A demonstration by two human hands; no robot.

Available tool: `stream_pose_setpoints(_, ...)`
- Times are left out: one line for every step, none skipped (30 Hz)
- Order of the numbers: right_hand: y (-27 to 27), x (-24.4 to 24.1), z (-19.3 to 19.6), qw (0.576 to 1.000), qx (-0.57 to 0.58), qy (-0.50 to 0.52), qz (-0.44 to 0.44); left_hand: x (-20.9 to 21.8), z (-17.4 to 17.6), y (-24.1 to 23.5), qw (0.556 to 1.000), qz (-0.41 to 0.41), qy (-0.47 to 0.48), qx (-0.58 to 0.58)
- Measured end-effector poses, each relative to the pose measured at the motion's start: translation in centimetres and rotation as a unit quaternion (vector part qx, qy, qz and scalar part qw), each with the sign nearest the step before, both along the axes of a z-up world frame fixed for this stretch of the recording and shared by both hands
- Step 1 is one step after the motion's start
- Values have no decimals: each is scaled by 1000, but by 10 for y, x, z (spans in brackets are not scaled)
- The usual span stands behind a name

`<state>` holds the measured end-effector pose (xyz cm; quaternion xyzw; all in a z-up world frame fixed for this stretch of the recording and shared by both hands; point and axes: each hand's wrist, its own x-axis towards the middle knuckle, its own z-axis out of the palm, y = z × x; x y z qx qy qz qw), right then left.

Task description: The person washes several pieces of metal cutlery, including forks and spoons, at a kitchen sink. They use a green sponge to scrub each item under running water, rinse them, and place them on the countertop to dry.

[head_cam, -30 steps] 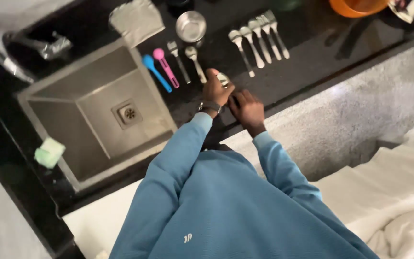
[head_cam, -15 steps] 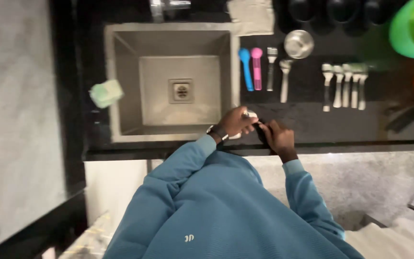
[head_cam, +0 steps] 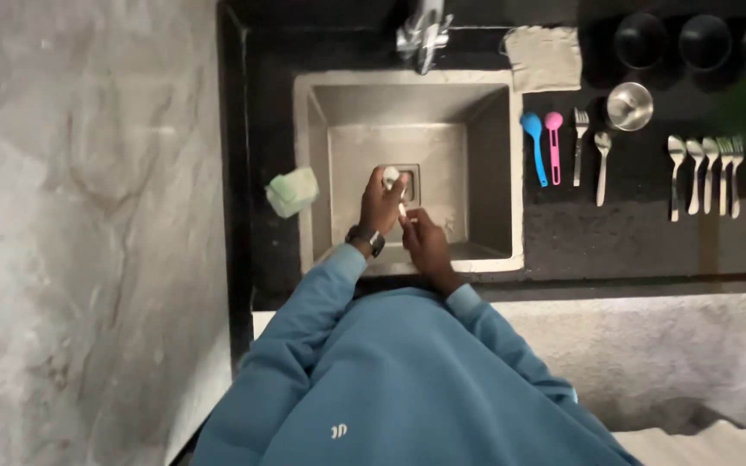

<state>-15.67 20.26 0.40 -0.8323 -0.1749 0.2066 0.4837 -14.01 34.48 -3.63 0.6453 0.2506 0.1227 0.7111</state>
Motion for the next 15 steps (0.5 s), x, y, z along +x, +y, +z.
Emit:
stream_pose_setpoints(1,3,8,1000,-12,11,12,1,-20,-1,997,0,-56,-58)
stream_pose_setpoints(8,18,16,1000,-18,12,22,16,-37,6,987,-4,-122,-109)
stream_pose_setpoints(8,49,-4,999,-20,3,30,35,-35,13,985,3,-132,-109)
stream_pose_setpoints(3,71,-25,990,-38,-122,54,44,-34,16,977,-9,-140,-159)
stream_pose_setpoints(-4,93,-47,965,-53,-245,79,52,-34,18,966,-21,-149,-209)
stream_pose_setpoints(1,106,-15,964,-62,-244,83,61,-39,18,965,-17,-148,-218)
stream_pose_setpoints(7,120,18,954,-73,-283,70,71,-43,17,971,18,-158,-178)
stream_pose_setpoints(26,147,54,938,-74,-334,56,97,-42,30,974,51,-179,-128)
stream_pose_setpoints(36,166,69,934,-73,-344,59,109,-40,31,972,53,-190,-127)
stream_pose_setpoints(46,183,83,914,-89,-390,66,119,-39,32,975,88,-133,-152)
stream_pose_setpoints(57,200,98,892,-104,-434,72,130,-37,33,974,121,-75,-178)
stream_pose_setpoints(63,219,91,891,-104,-436,75,129,-25,32,973,124,-77,-179)
stream_pose_setpoints(69,238,83,856,-141,-490,78,129,-14,31,981,110,-47,-155)
stream_pose_setpoints(81,258,76,818,-174,-543,80,130,-2,36,987,98,-17,-128)
stream_pose_setpoints(82,278,59,816,-169,-546,82,134,-2,35,987,102,-20,-125)
